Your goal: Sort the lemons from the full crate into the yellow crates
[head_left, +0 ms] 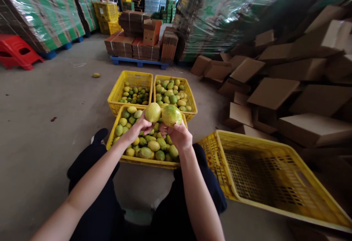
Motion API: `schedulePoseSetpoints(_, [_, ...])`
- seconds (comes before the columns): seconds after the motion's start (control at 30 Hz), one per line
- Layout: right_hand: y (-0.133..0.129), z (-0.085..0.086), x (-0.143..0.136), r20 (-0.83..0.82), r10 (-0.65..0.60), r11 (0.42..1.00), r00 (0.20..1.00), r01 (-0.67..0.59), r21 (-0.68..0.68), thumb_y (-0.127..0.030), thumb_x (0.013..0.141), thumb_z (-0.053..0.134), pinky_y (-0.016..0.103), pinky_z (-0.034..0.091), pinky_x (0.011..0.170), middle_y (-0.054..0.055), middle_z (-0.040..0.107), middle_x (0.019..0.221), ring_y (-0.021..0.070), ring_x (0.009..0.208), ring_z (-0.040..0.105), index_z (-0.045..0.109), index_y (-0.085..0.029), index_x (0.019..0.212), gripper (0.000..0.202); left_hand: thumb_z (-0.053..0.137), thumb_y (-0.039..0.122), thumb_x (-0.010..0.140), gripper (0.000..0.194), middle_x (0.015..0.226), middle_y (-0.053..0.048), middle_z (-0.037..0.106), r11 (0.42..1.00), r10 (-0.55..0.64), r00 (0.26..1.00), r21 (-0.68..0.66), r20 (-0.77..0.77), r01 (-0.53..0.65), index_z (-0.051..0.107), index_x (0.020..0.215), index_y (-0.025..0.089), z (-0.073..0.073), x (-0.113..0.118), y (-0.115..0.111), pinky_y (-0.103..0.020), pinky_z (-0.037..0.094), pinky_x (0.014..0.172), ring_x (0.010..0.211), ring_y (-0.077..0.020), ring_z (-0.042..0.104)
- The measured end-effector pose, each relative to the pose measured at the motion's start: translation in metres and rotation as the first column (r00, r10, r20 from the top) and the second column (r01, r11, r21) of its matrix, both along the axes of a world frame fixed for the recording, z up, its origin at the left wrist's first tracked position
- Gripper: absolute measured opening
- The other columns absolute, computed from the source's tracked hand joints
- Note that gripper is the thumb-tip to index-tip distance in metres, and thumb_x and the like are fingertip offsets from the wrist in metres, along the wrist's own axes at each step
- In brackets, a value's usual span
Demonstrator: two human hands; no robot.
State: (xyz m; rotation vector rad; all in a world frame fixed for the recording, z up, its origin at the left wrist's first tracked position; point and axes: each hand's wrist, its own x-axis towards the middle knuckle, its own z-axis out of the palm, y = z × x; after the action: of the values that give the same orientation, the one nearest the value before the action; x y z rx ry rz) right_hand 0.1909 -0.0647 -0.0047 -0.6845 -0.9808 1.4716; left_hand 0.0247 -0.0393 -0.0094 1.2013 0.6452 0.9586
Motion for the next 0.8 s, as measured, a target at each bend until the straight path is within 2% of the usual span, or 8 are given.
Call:
schedulePoseSetpoints(0.27, [-0.003,0.000,-0.004,-0.018,-0.095,0.994,0.995,0.095,0.048,-0.035,0.059,0.069,0.031,0.037,0.043,0.000,0.059,0.078,0.0156,0.049,0.050,0.057,-0.029,0.117,0.060,0.061,0.040,0.066,0.050,0.076,0.004,0.051,1.000,0.009,1.000,-0.013,-0.006,-0.009,0.053,0.112,0.024,-0.002,-0.002,0.000,-0.024,0.027,0.046,0.047,-0.0062,0.036])
schedulePoseSetpoints(0.43, [-0.001,-0.004,-0.003,0.020,-0.102,0.991,0.995,0.100,0.094,-0.039,0.060,0.071,0.030,0.040,0.042,0.000,0.059,0.083,0.0158,0.054,0.049,0.050,-0.030,0.131,0.074,0.061,0.057,0.076,0.053,0.077,0.003,0.052,1.000,0.011,1.000,-0.006,-0.014,-0.011,0.053,0.116,0.024,-0.003,-0.001,0.000,-0.023,0.033,0.048,0.051,-0.0081,0.040])
schedulePoseSetpoints(0.5, [0.001,-0.009,-0.003,0.057,-0.140,0.984,0.989,0.132,0.119,-0.035,0.060,0.071,0.031,0.047,0.046,0.002,0.061,0.094,0.0181,0.062,0.056,0.045,-0.032,0.135,0.080,0.051,0.067,0.085,0.059,0.075,0.002,0.054,0.999,0.046,0.997,0.001,-0.068,-0.046,0.050,0.125,0.024,-0.006,-0.001,0.002,-0.024,0.038,0.050,0.053,-0.0101,0.045])
schedulePoseSetpoints(0.57, [0.004,-0.015,-0.003,0.140,-0.236,0.963,0.962,0.213,0.162,-0.028,0.058,0.072,0.034,0.057,0.057,0.005,0.060,0.117,0.0220,0.082,0.062,0.041,-0.033,0.138,0.085,0.045,0.070,0.090,0.066,0.083,-0.002,0.059,0.989,0.139,0.978,0.066,-0.154,-0.130,0.043,0.137,0.024,-0.011,-0.001,0.005,-0.027,0.046,0.056,0.059,-0.0129,0.053])
schedulePoseSetpoints(0.63, [0.007,-0.021,-0.004,0.253,-0.370,0.919,0.894,0.312,0.243,-0.022,0.057,0.071,0.040,0.061,0.078,0.007,0.050,0.138,0.0268,0.108,0.061,0.038,-0.032,0.138,0.088,0.051,0.066,0.091,0.071,0.103,-0.008,0.063,0.950,0.266,0.939,0.226,-0.219,-0.216,0.033,0.147,0.026,-0.017,-0.002,0.010,-0.031,0.054,0.069,0.077,-0.0176,0.063])
schedulePoseSetpoints(0.67, [0.009,-0.024,-0.004,0.307,-0.437,0.888,0.846,0.351,0.296,-0.021,0.058,0.069,0.044,0.058,0.090,0.008,0.047,0.143,0.0288,0.118,0.057,0.038,-0.031,0.138,0.087,0.055,0.063,0.091,0.074,0.115,-0.010,0.062,0.914,0.326,0.917,0.326,-0.231,-0.243,0.029,0.150,0.028,-0.020,-0.003,0.013,-0.033,0.055,0.075,0.087,-0.0201,0.066])
schedulePoseSetpoints(0.73, [0.012,-0.028,-0.006,0.399,-0.550,0.821,0.734,0.389,0.417,-0.018,0.060,0.065,0.049,0.049,0.105,0.010,0.048,0.144,0.0308,0.129,0.052,0.039,-0.027,0.136,0.081,0.063,0.056,0.089,0.080,0.127,-0.013,0.059,0.809,0.440,0.871,0.517,-0.218,-0.279,0.023,0.154,0.030,-0.022,-0.004,0.017,-0.035,0.057,0.082,0.101,-0.0228,0.066])
schedulePoseSetpoints(0.8, [0.012,-0.029,-0.008,0.462,-0.634,0.760,0.620,0.392,0.518,-0.013,0.062,0.060,0.052,0.042,0.111,0.010,0.053,0.138,0.0311,0.130,0.052,0.042,-0.027,0.134,0.075,0.069,0.048,0.087,0.083,0.128,-0.012,0.060,0.685,0.541,0.819,0.665,-0.192,-0.296,0.023,0.154,0.031,-0.021,-0.007,0.019,-0.034,0.057,0.084,0.105,-0.0223,0.065])
